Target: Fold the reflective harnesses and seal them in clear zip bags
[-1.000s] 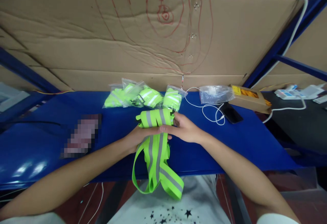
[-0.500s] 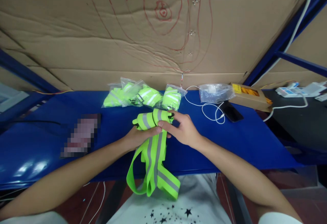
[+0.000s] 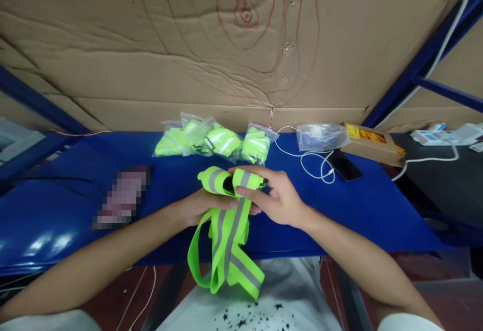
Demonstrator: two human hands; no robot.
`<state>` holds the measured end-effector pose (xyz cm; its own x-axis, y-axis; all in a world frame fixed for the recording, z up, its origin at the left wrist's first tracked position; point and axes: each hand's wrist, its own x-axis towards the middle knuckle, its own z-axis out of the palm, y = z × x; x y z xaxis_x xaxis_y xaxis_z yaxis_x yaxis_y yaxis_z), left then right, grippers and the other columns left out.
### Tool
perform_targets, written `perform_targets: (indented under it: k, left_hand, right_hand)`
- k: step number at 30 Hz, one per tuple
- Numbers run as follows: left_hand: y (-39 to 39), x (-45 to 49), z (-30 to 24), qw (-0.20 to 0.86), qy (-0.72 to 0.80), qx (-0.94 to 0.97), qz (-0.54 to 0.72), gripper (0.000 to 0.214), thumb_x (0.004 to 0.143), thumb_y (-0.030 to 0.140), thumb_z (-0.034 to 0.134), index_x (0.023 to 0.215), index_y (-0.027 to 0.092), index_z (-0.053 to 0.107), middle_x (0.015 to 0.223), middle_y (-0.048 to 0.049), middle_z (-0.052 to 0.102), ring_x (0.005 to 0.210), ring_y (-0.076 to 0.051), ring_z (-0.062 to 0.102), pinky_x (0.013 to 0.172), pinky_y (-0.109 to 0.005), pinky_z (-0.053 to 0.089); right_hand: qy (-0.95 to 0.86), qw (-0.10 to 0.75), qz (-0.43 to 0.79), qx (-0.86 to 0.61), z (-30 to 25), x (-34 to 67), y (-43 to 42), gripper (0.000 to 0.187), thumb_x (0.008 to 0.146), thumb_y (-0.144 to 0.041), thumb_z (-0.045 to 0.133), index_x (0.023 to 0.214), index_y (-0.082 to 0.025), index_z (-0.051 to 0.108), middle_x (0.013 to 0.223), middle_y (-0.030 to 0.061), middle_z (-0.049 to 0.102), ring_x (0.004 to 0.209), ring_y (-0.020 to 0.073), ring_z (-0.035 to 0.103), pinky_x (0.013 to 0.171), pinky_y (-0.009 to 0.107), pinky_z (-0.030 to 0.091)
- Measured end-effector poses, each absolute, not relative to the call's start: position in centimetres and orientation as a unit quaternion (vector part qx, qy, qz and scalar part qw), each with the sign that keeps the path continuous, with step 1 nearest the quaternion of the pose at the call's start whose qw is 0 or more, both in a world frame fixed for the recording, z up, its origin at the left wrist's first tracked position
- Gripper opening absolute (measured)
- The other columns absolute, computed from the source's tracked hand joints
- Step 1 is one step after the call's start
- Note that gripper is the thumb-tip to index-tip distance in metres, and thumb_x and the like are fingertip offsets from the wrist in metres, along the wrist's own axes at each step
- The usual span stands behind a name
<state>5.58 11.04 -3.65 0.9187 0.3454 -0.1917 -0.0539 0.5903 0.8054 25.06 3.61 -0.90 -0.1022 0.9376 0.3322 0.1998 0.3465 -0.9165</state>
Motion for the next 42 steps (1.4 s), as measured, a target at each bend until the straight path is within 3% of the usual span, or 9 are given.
perform_targets:
  k: [5, 10, 14, 20, 23, 29, 35, 39, 42]
  left_hand:
    - [10.9, 6.0, -3.5, 0.826, 0.196, 0.507, 0.152, 0.054, 0.076, 0.026, 0.090, 0.125, 0.017, 0.070, 0.111, -0.0167, 0.080, 0.107, -0.034, 0.077, 0.091, -0.044, 0.061]
    - [10.5, 6.6, -4.5, 0.840, 0.253, 0.445, 0.179, 0.043, 0.072, 0.032, 0.093, 0.106, 0.014, 0.076, 0.099, -0.0139, 0.081, 0.087, -0.031, 0.079, 0.081, -0.042, 0.062]
    - [10.9, 5.6, -4.6, 0.844, 0.276, 0.417, 0.194, 0.050, 0.054, 0.016, 0.098, 0.099, 0.015, 0.076, 0.092, -0.0075, 0.081, 0.086, -0.027, 0.077, 0.083, -0.038, 0.060]
    - [11.6, 4.2, -3.0, 0.888, 0.134, 0.399, 0.186, 0.097, 0.047, 0.030, 0.101, 0.136, 0.023, 0.064, 0.129, -0.0106, 0.073, 0.120, -0.038, 0.069, 0.098, -0.046, 0.055]
    - [11.4, 4.5, -2.3, 0.903, 0.130, 0.359, 0.198, 0.100, 0.055, 0.032, 0.099, 0.145, 0.031, 0.056, 0.136, -0.0080, 0.069, 0.114, -0.035, 0.072, 0.099, -0.049, 0.056]
    - [12.1, 5.5, -3.3, 0.835, 0.285, 0.400, 0.247, 0.060, 0.060, 0.013, 0.092, 0.116, 0.016, 0.070, 0.093, -0.0064, 0.079, 0.080, -0.026, 0.077, 0.079, -0.039, 0.062]
    - [12.4, 5.8, -3.3, 0.811, 0.266, 0.446, 0.268, 0.090, 0.059, 0.014, 0.094, 0.140, 0.026, 0.058, 0.110, -0.0062, 0.077, 0.095, -0.029, 0.075, 0.083, -0.041, 0.062]
    - [11.9, 5.8, -3.1, 0.793, 0.252, 0.487, 0.265, 0.089, 0.057, 0.015, 0.096, 0.136, 0.026, 0.058, 0.109, -0.0050, 0.075, 0.097, -0.028, 0.073, 0.085, -0.039, 0.060]
    - [11.2, 5.9, -3.6, 0.763, 0.239, 0.526, 0.289, 0.081, 0.060, 0.021, 0.096, 0.131, 0.026, 0.059, 0.119, -0.0057, 0.072, 0.109, -0.030, 0.069, 0.089, -0.038, 0.058]
  right_hand:
    - [-0.580, 0.569, 0.380, -0.442, -1.4, 25.7, 4.2, 0.039, 0.090, -0.050, 0.074, 0.118, -0.023, 0.076, 0.100, 0.0041, 0.080, 0.086, 0.0225, 0.076, 0.074, 0.033, 0.063]
    - [-0.749, 0.492, 0.217, -0.388, -2.2, 25.7, 4.1, 0.040, 0.098, -0.029, 0.067, 0.137, -0.029, 0.067, 0.133, 0.0050, 0.073, 0.124, 0.0268, 0.069, 0.105, 0.043, 0.059]
    - [-0.853, 0.434, 0.119, -0.265, -2.0, 26.4, 4.4, 0.046, 0.106, -0.028, 0.048, 0.152, -0.034, 0.053, 0.149, 0.0041, 0.062, 0.141, 0.0263, 0.057, 0.116, 0.054, 0.049]
    - [-0.887, 0.373, 0.001, -0.273, -1.6, 27.6, 4.8, 0.053, 0.105, -0.020, 0.050, 0.155, -0.037, 0.047, 0.147, 0.0022, 0.064, 0.146, 0.0255, 0.051, 0.118, 0.055, 0.045]
    - [-0.895, 0.345, -0.041, -0.281, -1.9, 27.4, 4.8, 0.058, 0.100, -0.013, 0.058, 0.153, -0.037, 0.050, 0.146, 0.0017, 0.065, 0.146, 0.0249, 0.052, 0.122, 0.054, 0.043]
    - [-0.862, 0.348, 0.186, -0.318, -2.0, 27.5, 5.6, 0.071, 0.095, -0.007, 0.052, 0.161, -0.031, 0.036, 0.166, 0.0054, 0.041, 0.159, 0.0238, 0.027, 0.133, 0.056, 0.018]
    - [-0.662, 0.502, 0.408, -0.378, -2.7, 28.3, 7.0, 0.055, 0.094, -0.035, 0.071, 0.145, -0.033, 0.052, 0.160, 0.0051, 0.048, 0.152, 0.0244, 0.042, 0.126, 0.047, 0.037]
    - [-0.620, 0.458, 0.500, -0.394, -3.9, 26.4, 7.1, 0.068, 0.086, -0.040, 0.081, 0.147, -0.028, 0.054, 0.146, 0.0094, 0.063, 0.132, 0.0276, 0.063, 0.110, 0.045, 0.054]
    - [-0.610, 0.471, 0.516, -0.374, -4.8, 25.3, 7.0, 0.065, 0.085, -0.042, 0.081, 0.144, -0.026, 0.058, 0.143, 0.0086, 0.066, 0.128, 0.0280, 0.066, 0.108, 0.043, 0.055]
